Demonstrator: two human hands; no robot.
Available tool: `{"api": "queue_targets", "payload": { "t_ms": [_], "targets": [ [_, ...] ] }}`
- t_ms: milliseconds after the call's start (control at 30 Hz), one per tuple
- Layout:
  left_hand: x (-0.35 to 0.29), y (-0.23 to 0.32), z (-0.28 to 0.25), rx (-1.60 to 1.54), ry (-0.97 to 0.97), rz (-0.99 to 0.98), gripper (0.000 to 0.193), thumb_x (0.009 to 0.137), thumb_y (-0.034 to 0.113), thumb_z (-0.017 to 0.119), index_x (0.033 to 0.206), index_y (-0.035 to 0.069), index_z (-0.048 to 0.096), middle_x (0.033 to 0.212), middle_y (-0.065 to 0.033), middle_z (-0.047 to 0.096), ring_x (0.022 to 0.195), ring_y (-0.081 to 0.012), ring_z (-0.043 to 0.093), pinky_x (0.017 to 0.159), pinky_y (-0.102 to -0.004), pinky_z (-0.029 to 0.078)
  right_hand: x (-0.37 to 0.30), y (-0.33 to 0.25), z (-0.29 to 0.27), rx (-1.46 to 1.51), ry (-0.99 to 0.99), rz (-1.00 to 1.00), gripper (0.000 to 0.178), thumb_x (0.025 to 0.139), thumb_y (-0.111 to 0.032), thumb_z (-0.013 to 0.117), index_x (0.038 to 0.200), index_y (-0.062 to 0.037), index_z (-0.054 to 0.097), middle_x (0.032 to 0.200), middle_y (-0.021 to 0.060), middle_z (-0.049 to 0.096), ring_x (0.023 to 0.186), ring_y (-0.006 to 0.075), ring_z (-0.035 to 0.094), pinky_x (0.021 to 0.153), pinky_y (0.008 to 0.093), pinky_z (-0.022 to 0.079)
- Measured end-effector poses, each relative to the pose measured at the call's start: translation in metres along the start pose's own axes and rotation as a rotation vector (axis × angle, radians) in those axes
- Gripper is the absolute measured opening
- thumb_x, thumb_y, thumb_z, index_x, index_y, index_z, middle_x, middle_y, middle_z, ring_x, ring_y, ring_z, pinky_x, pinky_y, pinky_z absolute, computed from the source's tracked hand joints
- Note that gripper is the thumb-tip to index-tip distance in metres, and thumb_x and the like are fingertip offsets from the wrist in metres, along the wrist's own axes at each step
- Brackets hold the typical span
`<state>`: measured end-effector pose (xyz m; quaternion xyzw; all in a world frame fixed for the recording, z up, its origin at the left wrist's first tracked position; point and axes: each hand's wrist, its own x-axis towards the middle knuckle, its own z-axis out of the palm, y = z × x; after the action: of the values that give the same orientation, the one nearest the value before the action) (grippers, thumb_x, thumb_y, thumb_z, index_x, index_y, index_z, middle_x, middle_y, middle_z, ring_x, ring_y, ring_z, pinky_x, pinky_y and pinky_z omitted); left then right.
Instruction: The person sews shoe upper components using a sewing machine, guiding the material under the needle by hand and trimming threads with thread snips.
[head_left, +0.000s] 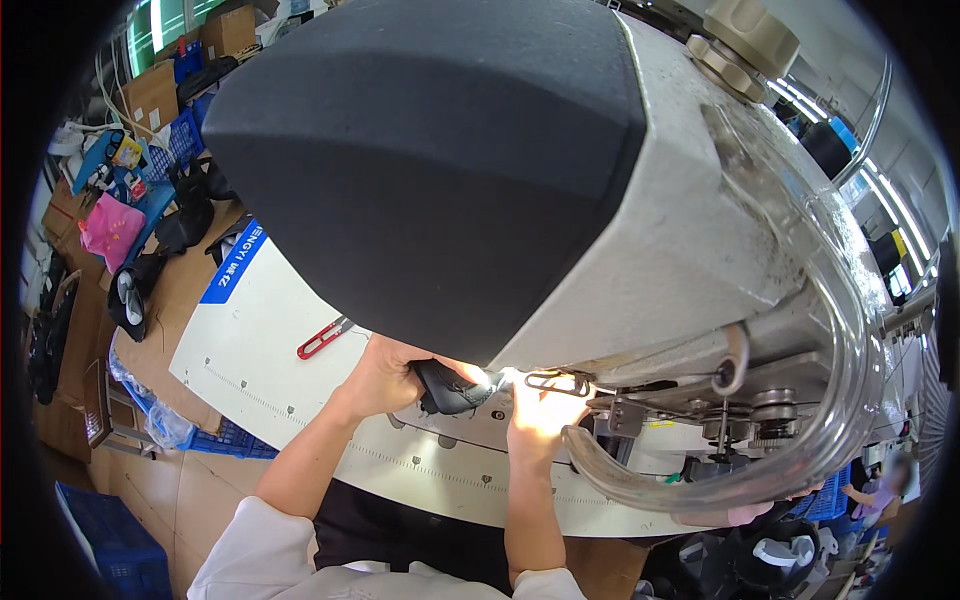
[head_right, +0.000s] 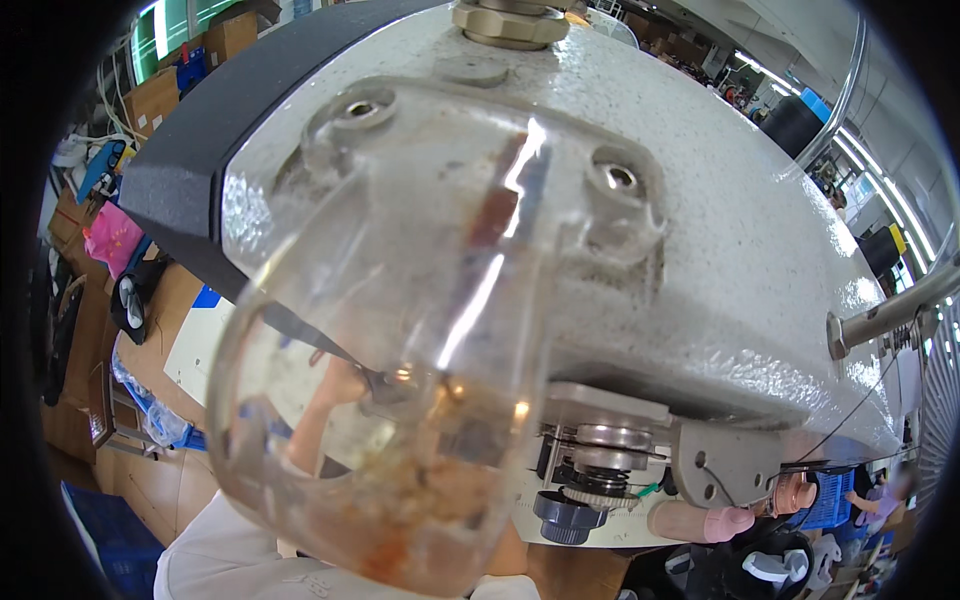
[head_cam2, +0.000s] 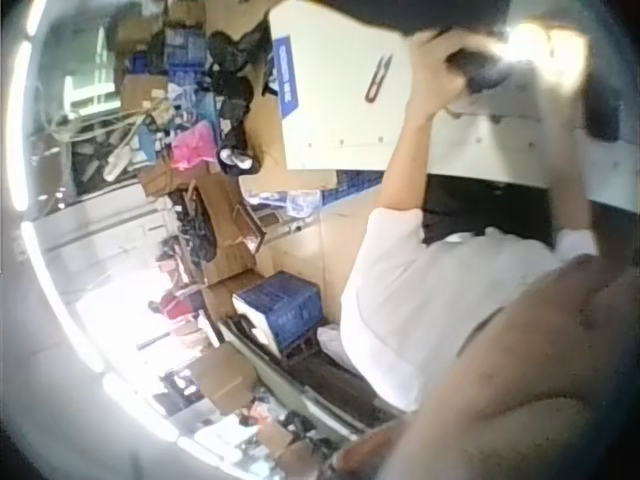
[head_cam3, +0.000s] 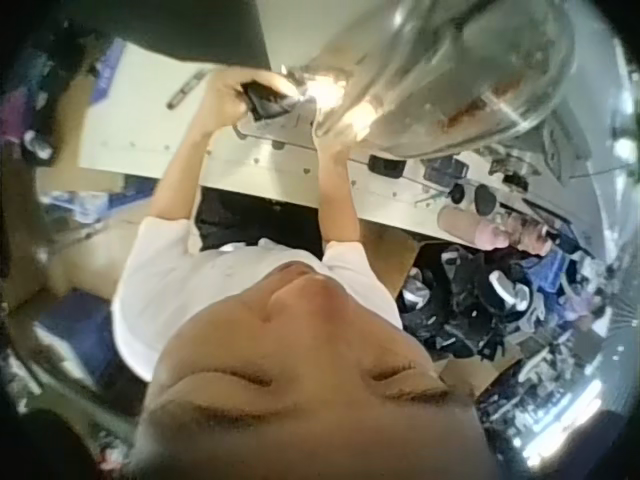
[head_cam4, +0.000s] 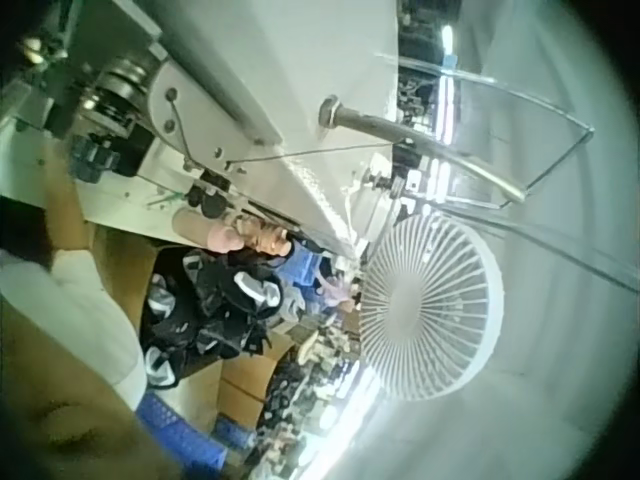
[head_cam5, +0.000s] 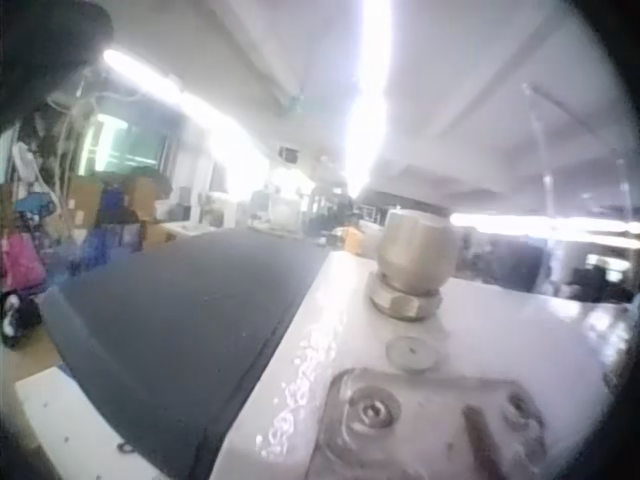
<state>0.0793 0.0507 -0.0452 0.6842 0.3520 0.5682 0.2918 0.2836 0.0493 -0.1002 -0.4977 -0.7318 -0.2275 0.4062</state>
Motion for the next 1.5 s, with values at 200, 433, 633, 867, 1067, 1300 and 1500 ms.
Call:
{"api": "queue_targets", "payload": {
  "t_ms": [200,433,633,867,1067,1300,1500],
  "targets": [
    [0.012,0.009,-0.007,-0.015,-0.067,-0.045,0.046,0.06,-0.023,0.06,0.088,0.01,0.077,0.086,-0.0017,0.071,0.084,-0.0166,0.066,0.078,-0.0263,0.05,0.005,-0.007,-0.003,-0.097,0.012,-0.003,0.012,0.083,-0.011,0.072,0.094,-0.0117,0.067,0.097,0.015,0.059,0.096,0.0377,0.054,0.09,0.0547,0.041],
    [0.02,-0.001,-0.008,-0.189,-0.124,0.024,0.041,0.068,-0.025,0.059,0.09,0.006,0.075,0.089,-0.004,0.072,0.086,-0.0164,0.066,0.081,-0.0282,0.053,-0.005,-0.005,0.007,0.137,0.039,0.293,0.016,0.086,-0.011,0.07,0.101,-0.0075,0.065,0.108,0.018,0.057,0.106,0.0391,0.049,0.096,0.0502,0.038],
    [0.015,-0.006,-0.007,-0.116,-0.07,0.001,0.042,0.067,-0.022,0.06,0.091,0.008,0.076,0.09,-0.0046,0.072,0.088,-0.0178,0.067,0.08,-0.0282,0.051,-0.005,0.003,0.016,0.035,0.153,0.191,0.013,0.085,-0.01,0.07,0.095,-0.005,0.064,0.103,0.0151,0.059,0.098,0.0383,0.052,0.091,0.0502,0.041],
    [-0.008,0.024,0.031,0.282,0.254,0.122,0.035,0.059,-0.013,0.072,0.084,0.011,0.078,0.091,-0.0068,0.068,0.085,-0.0227,0.063,0.077,-0.0301,0.049,-0.025,0.031,0.018,1.181,-0.007,0.757,0.013,0.082,-0.001,0.072,0.088,-0.0014,0.061,0.087,0.0055,0.064,0.078,0.0156,0.059,0.067,0.0318,0.048],
    [-0.023,0.014,0.042,0.152,0.345,0.081,0.031,0.059,-0.01,0.076,0.083,0.009,0.078,0.088,-0.0036,0.065,0.084,-0.0196,0.059,0.072,-0.0291,0.046,-0.013,0.032,0.003,1.053,-0.138,0.399,0.019,0.078,0.003,0.076,0.069,-0.0028,0.061,0.065,-0.0006,0.059,0.057,0.0075,0.051,0.051,0.0256,0.041],
    [-0.01,0.017,0.029,0.239,0.265,0.068,0.035,0.058,-0.015,0.068,0.082,0.009,0.078,0.088,-0.0041,0.069,0.084,-0.0207,0.062,0.075,-0.0288,0.049,0.007,0.019,-0.003,1.364,-0.174,0.813,0.016,0.079,0.0,0.075,0.07,-0.0026,0.062,0.066,-0.0003,0.058,0.06,0.0074,0.053,0.057,0.0232,0.043],
    [-0.028,-0.02,0.045,0.15,0.403,0.007,0.038,0.057,-0.017,0.062,0.08,0.008,0.077,0.086,-0.0053,0.071,0.085,-0.0204,0.064,0.076,-0.028,0.05,0.002,0.021,0.0,1.341,-0.185,0.785,0.017,0.079,0.0,0.074,0.071,-0.0019,0.06,0.068,0.0015,0.061,0.061,0.0092,0.054,0.058,0.0245,0.045]
  ]
}}
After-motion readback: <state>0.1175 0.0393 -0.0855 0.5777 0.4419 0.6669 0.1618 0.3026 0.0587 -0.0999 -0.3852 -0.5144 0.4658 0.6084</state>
